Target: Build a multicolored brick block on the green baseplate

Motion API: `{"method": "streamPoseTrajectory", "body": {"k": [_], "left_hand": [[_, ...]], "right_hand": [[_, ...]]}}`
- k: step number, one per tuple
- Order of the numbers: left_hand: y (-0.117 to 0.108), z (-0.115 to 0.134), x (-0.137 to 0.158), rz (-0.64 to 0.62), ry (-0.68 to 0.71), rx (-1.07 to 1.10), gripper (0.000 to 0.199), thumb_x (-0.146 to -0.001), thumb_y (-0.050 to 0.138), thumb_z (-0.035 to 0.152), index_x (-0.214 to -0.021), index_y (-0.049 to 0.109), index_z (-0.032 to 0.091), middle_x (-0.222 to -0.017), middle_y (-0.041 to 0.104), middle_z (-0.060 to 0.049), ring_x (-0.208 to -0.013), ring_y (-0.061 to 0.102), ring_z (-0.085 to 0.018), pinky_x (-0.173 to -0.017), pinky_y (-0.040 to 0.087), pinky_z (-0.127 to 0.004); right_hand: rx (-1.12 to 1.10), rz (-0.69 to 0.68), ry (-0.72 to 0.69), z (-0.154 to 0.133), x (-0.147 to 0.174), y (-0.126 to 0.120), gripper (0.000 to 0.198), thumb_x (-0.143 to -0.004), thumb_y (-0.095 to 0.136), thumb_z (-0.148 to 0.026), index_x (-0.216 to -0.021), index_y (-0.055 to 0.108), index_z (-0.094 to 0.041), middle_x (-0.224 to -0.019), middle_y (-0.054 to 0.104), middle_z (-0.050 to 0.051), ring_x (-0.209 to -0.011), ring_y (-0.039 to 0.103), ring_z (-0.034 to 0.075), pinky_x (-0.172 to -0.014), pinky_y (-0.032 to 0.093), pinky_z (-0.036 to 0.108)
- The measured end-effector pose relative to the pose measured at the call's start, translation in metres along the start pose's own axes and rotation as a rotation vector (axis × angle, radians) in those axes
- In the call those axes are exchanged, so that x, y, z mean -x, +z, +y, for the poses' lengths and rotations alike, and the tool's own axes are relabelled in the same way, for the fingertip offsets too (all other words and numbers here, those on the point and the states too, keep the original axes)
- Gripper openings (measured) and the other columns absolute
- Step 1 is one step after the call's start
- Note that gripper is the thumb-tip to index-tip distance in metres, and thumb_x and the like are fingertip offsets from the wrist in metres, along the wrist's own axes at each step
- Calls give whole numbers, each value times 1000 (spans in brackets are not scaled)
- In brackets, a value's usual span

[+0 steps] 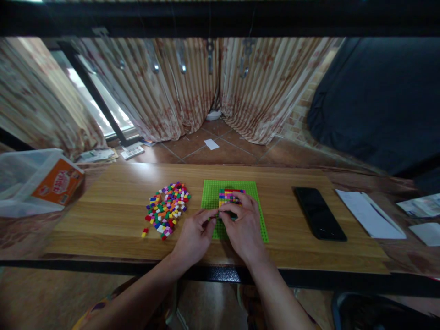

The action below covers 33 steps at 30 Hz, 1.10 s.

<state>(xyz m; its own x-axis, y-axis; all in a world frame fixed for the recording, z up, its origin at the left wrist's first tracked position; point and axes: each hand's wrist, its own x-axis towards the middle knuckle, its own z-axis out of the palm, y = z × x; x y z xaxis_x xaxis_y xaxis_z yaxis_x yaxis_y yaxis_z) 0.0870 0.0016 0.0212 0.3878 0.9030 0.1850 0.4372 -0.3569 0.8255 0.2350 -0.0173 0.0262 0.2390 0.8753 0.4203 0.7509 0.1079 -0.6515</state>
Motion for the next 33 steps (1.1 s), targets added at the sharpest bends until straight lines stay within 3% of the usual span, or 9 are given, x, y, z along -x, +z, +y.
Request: {"method": "streamPoseTrajectory", "body": {"k": [7,14,33], "left_hand": [[8,3,6,-46,28,-297,37,-91,43,18,-125,57,17,-107,68,-10,-93,67,-22,-83,56,-35],[10,5,8,-71,71,-449,39,-93,39,18,-130,51,14,-110,66,-11,-96,65,-23,-83,57,-36],[13,13,11,-148,52,-567,42,-91,39,12,-133,47,10,-111,65,-12,-97,65,-23,-82,56,-35]], "right_hand": [[6,15,47,-2,-1,0,10,-78,67,-28,-85,74,-25,-117,63,7,-115,52,28,-100,41,51],[-45,11,63,-1,-2,-2,10,-80,64,-30,-83,73,-25,-115,64,7,-113,54,28,-98,42,50],[-46,57,78,1,-2,4,14,-80,63,-33,-75,71,-24,-113,64,8,-112,54,28,-97,42,51]]}}
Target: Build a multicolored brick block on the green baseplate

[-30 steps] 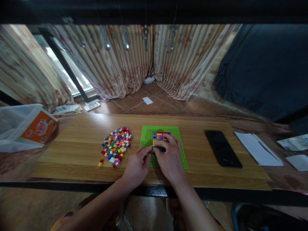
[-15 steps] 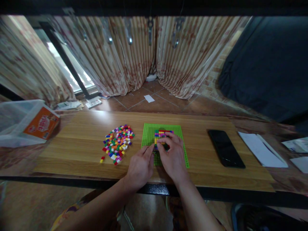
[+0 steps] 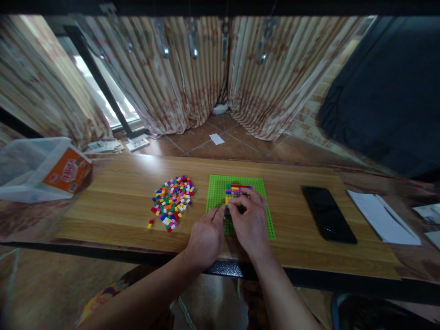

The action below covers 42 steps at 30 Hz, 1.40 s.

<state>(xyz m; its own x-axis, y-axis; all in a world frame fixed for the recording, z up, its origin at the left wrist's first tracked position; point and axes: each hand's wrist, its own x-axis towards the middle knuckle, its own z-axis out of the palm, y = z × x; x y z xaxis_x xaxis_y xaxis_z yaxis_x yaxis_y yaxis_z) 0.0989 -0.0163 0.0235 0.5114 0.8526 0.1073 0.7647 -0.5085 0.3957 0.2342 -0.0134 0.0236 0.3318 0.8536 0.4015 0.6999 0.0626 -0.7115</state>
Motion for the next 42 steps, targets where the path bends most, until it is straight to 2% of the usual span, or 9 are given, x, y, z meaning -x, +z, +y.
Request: {"method": "streamPoseTrajectory", "body": {"k": [9,13,17,20,22,26,37,42], "left_hand": [[5,-2,1,17,2,16,43,-89,40,11,-132,46,10,-111,65,-13,-99,65,-24,-83,55,-35],[1,-9,-1,18,6,56,40,-90,43,15,-129,50,15,-109,66,-10,-94,65,-22,-79,55,-32],[-15,-30,-11,140,-79,33,30,-93,41,18,-120,56,19,-105,66,-7,-91,65,-19,-78,53,-30],[-32,-54,-22,208,-183,-68,25,-92,43,18,-109,62,19,-104,65,-8,-92,63,-21,-79,52,-32],[-40,-68,-27,219,-227,-133,22,-89,48,18,-104,65,18,-106,64,-9,-98,61,-23,-85,50,-34],[-44,-85,-31,193,-198,-215,18,-86,55,20,-100,67,17,-107,63,-10,-102,58,-25,-93,47,-38],[-38,-84,-33,190,-251,-321,16,-85,53,22,-91,67,15,-100,64,-13,-96,59,-27,-87,47,-39],[-38,-86,-33,194,-252,-281,15,-85,53,20,-88,66,17,-102,65,-11,-96,60,-25,-87,48,-38]], "right_hand": [[41,-9,-19,-6,-1,0,16,-81,59,-32,-71,69,-24,-109,64,9,-109,54,28,-97,42,51],[43,3,-42,-1,-1,-1,20,-82,59,-37,-72,69,-24,-108,65,9,-107,54,28,-95,42,50],[25,-13,-51,3,-2,-3,23,-83,60,-42,-78,71,-23,-109,66,9,-108,56,28,-97,41,51],[-31,4,-14,4,-2,-5,23,-84,59,-42,-82,72,-23,-109,67,9,-107,59,27,-97,42,50],[-39,37,21,5,-3,-7,24,-84,59,-43,-84,72,-22,-110,67,10,-107,60,27,-96,43,49],[-30,65,53,7,-3,-8,25,-84,59,-44,-86,72,-22,-110,67,10,-104,61,27,-95,44,50],[-22,57,50,7,-3,-7,24,-83,61,-43,-84,72,-22,-109,67,11,-105,60,28,-95,44,50],[-42,48,54,2,-2,-8,24,-83,61,-43,-84,73,-23,-108,68,10,-106,60,28,-95,43,52]]}}
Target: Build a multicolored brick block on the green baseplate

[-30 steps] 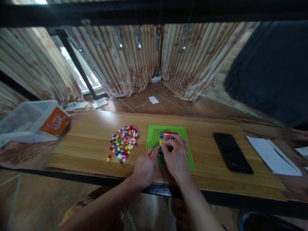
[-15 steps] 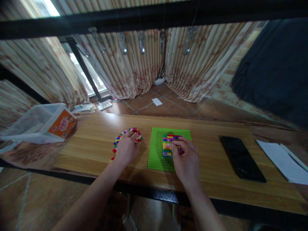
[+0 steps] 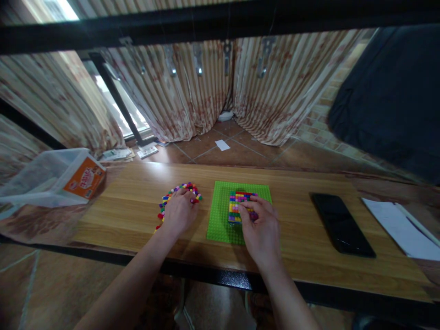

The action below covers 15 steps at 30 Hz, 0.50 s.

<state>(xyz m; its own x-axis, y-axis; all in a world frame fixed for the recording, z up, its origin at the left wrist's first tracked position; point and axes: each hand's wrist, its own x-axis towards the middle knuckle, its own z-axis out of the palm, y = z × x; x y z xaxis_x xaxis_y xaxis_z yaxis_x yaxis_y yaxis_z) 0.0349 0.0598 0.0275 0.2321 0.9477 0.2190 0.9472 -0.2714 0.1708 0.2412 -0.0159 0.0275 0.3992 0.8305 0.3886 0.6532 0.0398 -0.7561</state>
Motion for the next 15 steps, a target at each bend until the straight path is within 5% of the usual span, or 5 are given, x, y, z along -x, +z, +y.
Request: {"method": "streamPoseTrajectory", "body": {"k": [7,15], "left_hand": [[-3,-3,-4,42,42,170,11,-83,52,15,-87,62,17,-93,65,-9,-94,61,-24,-88,48,-38],[-15,16,5,-173,110,1235,10,-82,60,20,-91,57,17,-84,65,-2,-77,63,-12,-72,51,-25]], "right_hand": [[-155,1,103,-1,-1,-1,21,-83,60,-40,-84,73,-24,-111,68,9,-103,62,26,-91,47,48],[-229,45,-24,-22,-1,-5,17,-87,57,-35,-86,71,-25,-102,70,6,-100,64,23,-93,47,46]]}}
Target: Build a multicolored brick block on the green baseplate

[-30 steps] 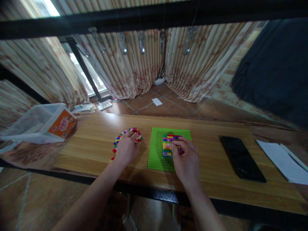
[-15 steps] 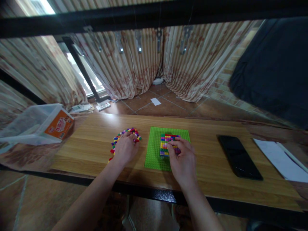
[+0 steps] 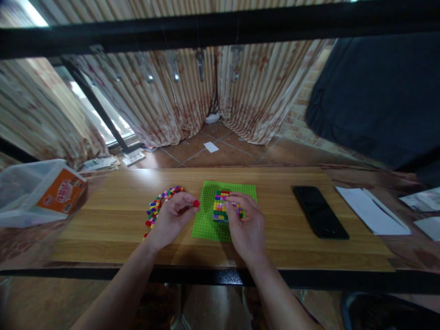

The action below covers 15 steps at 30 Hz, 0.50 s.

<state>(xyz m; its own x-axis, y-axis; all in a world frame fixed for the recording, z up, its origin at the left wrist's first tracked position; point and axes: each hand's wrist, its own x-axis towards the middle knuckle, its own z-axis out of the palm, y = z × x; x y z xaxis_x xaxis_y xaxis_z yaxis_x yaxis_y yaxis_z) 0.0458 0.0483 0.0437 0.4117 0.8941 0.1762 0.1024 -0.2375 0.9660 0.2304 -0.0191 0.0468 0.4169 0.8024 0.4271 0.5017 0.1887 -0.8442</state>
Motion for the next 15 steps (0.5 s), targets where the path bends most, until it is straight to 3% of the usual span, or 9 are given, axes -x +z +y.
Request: {"method": "streamPoseTrajectory", "body": {"k": [4,8,11,15], "left_hand": [[12,9,5,-138,-97,311,21,-79,69,26,-94,60,15,-85,68,-3,-77,65,-13,-77,53,-27],[16,14,7,-219,-148,475,27,-79,72,29,-98,60,15,-88,71,-4,-76,66,-13,-78,54,-28],[18,14,9,-259,-148,535,31,-80,73,28,-104,57,16,-85,72,-3,-76,67,-13,-76,54,-27],[19,12,9,-277,-168,579,39,-81,72,28,-114,53,17,-83,72,-3,-73,69,-13,-74,54,-27]], "right_hand": [[-59,-121,-48,-7,4,1,17,-89,57,-33,-98,70,-27,-106,70,4,-107,62,21,-98,46,43],[-62,-293,-134,-8,6,0,22,-90,58,-31,-109,69,-30,-117,66,4,-114,59,20,-100,45,42],[-86,-373,-151,-7,6,0,20,-91,58,-31,-106,70,-30,-117,65,4,-113,58,20,-98,46,42],[-104,-364,-110,-5,3,-4,13,-89,61,-31,-95,72,-29,-110,67,3,-109,60,20,-97,46,42]]}}
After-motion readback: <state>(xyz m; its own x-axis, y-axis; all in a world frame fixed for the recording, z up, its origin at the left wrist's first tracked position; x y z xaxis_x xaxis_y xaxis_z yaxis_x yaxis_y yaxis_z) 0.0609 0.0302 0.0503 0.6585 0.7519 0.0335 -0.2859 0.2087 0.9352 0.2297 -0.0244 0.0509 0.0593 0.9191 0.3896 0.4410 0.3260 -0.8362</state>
